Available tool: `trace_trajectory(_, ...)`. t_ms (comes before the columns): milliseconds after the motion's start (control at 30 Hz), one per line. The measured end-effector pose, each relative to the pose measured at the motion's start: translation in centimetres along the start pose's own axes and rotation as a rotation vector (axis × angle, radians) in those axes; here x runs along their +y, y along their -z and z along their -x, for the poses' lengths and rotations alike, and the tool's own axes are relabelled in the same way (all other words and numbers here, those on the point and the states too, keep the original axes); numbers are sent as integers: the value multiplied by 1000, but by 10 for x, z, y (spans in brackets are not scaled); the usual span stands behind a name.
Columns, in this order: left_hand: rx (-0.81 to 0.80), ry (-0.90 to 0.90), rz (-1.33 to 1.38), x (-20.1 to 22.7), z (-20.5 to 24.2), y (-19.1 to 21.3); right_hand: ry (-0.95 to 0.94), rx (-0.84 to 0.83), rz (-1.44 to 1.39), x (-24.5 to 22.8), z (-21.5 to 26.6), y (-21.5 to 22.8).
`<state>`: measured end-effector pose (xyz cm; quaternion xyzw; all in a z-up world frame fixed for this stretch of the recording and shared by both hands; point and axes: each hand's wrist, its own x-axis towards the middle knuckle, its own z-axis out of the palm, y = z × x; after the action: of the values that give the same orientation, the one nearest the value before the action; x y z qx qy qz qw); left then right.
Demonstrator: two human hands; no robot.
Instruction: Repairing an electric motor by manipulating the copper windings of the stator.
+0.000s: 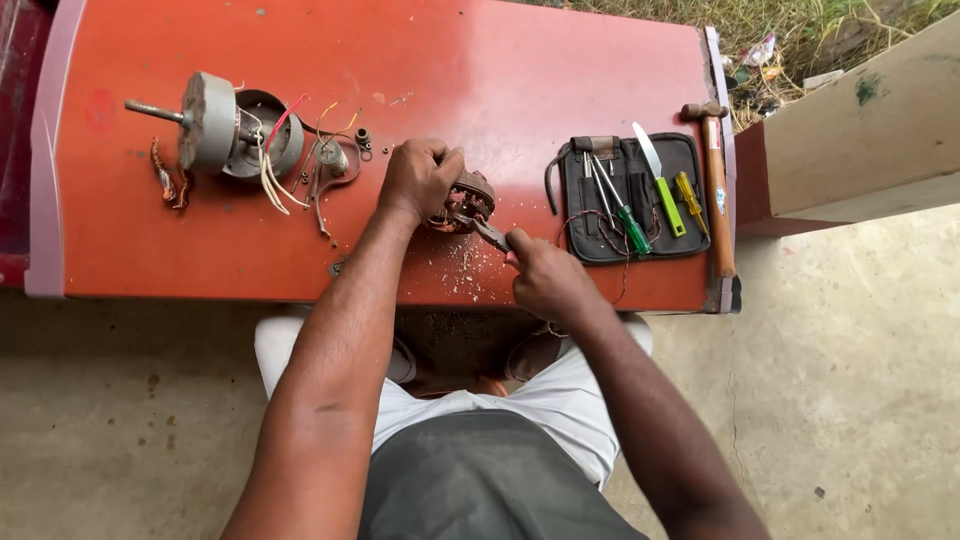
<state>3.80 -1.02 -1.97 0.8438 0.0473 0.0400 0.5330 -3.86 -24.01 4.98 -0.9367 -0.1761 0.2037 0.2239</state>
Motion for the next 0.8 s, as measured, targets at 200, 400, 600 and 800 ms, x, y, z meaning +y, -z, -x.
trace_trajectory(200,-93,73,-145,4,-18,2,98,-199,22,34,-32,16)
trace_trajectory(400,-151,145,-144,17,-25,0,165,-248,177,42,-49,29)
trace_trajectory(600,-76,80,-162,2,-24,-5,209,-168,174,47,-47,7)
trace_trajectory(800,-11,40,-127,-5,-17,-7,-57,-283,-38,33,-14,-14)
